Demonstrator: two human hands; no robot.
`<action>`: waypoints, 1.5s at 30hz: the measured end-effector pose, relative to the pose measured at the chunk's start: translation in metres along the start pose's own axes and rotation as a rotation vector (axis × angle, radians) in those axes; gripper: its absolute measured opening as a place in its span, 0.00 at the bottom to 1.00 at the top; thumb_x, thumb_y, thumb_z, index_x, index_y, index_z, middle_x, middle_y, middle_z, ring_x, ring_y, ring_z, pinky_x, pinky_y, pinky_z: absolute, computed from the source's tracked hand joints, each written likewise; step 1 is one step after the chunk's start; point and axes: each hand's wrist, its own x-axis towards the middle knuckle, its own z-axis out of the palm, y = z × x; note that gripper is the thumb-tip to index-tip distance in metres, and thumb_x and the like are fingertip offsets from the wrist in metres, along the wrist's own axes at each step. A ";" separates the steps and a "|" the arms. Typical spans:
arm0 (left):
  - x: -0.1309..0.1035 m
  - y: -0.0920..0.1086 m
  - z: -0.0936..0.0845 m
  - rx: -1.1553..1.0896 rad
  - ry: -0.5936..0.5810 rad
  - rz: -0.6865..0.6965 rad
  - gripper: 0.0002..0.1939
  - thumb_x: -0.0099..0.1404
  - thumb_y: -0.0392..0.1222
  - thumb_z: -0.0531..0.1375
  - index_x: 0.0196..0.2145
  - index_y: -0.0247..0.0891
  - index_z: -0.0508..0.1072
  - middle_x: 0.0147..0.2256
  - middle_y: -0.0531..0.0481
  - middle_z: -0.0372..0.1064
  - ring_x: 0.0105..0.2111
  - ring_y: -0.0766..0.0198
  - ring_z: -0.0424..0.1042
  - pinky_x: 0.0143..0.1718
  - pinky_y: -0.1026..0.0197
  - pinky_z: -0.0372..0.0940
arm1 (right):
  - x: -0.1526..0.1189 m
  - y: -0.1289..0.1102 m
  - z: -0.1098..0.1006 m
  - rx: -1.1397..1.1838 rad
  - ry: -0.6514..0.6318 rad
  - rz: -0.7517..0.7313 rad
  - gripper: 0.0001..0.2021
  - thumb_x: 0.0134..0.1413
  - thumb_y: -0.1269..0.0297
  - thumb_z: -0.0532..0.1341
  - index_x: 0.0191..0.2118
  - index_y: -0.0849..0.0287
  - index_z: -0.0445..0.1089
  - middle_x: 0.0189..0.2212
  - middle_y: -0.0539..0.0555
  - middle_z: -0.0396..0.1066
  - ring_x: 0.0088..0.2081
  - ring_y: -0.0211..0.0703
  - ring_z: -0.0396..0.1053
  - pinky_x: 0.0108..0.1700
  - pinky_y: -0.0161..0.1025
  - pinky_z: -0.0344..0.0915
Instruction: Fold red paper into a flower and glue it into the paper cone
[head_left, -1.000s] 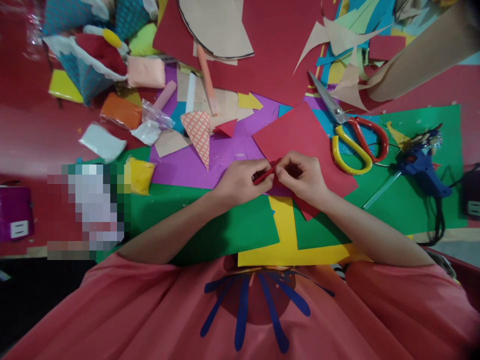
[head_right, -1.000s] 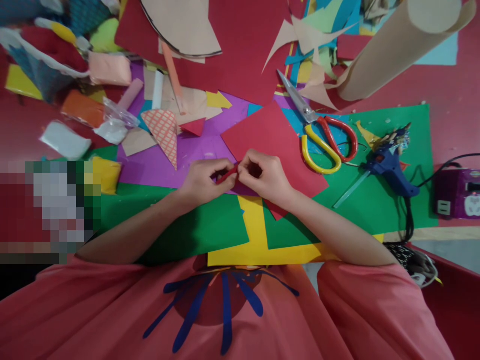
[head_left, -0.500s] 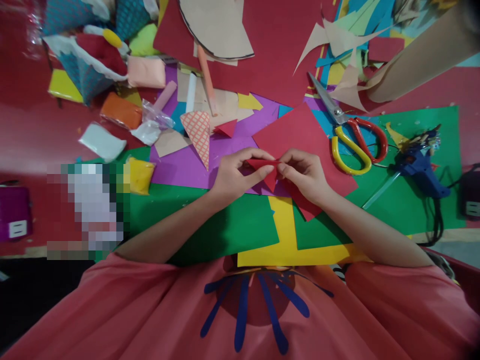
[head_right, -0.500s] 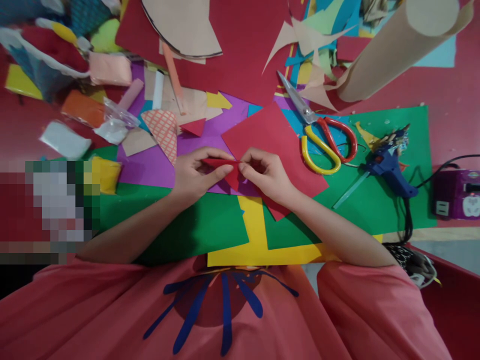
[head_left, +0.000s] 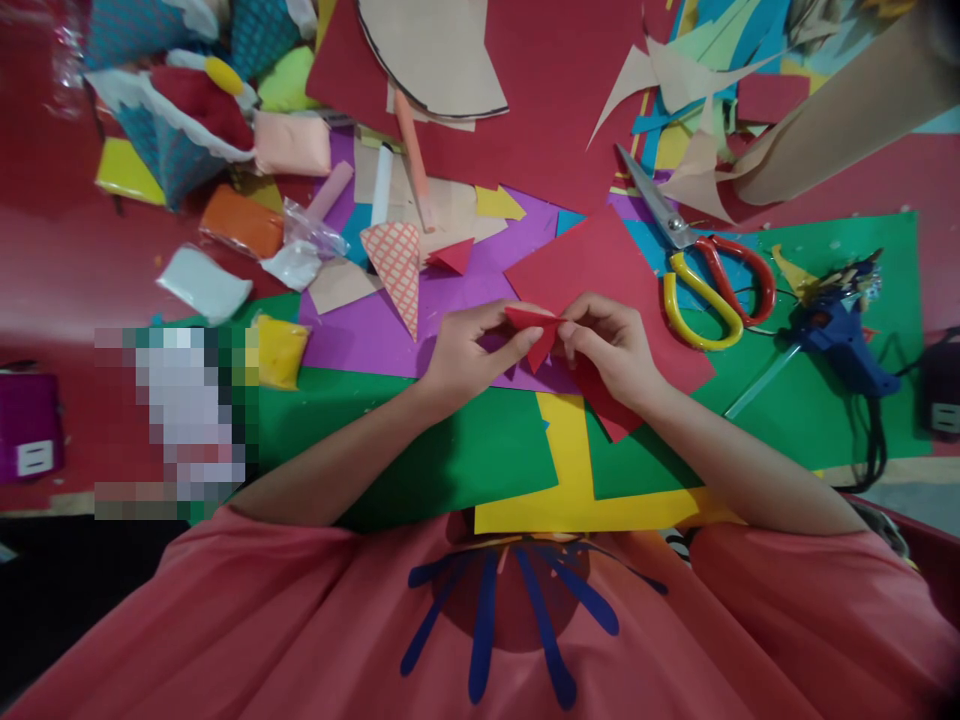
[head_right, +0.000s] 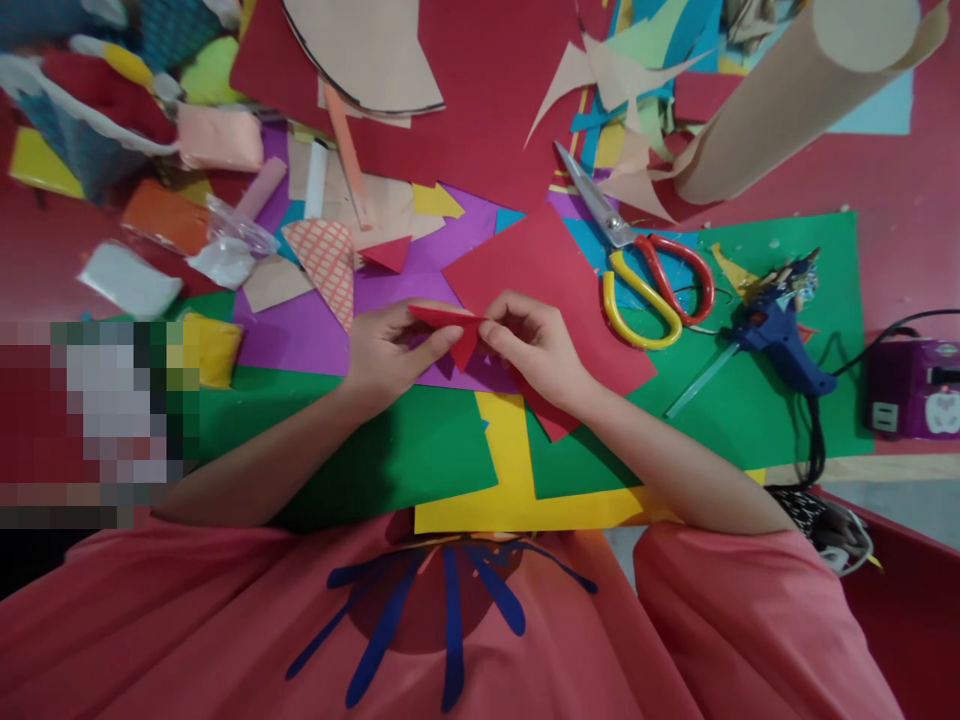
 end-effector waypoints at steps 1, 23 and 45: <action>-0.001 0.001 -0.001 0.056 -0.017 0.030 0.11 0.64 0.47 0.61 0.37 0.39 0.79 0.35 0.50 0.79 0.34 0.67 0.77 0.36 0.67 0.70 | 0.000 -0.001 -0.001 -0.008 -0.022 0.008 0.13 0.52 0.57 0.65 0.25 0.58 0.65 0.18 0.44 0.65 0.20 0.30 0.60 0.25 0.31 0.58; 0.008 -0.003 0.002 -0.093 -0.073 -0.135 0.08 0.59 0.42 0.60 0.35 0.37 0.68 0.27 0.55 0.70 0.27 0.69 0.71 0.28 0.65 0.67 | -0.002 0.000 0.000 -0.368 -0.070 -0.047 0.10 0.54 0.65 0.55 0.24 0.59 0.65 0.20 0.47 0.65 0.23 0.33 0.61 0.27 0.33 0.55; 0.010 0.000 0.003 -0.291 -0.103 -0.287 0.04 0.55 0.40 0.51 0.25 0.40 0.63 0.19 0.55 0.66 0.20 0.68 0.68 0.21 0.65 0.62 | -0.003 -0.001 0.001 -0.309 -0.100 -0.017 0.14 0.58 0.58 0.59 0.25 0.60 0.68 0.21 0.49 0.68 0.25 0.34 0.63 0.29 0.33 0.58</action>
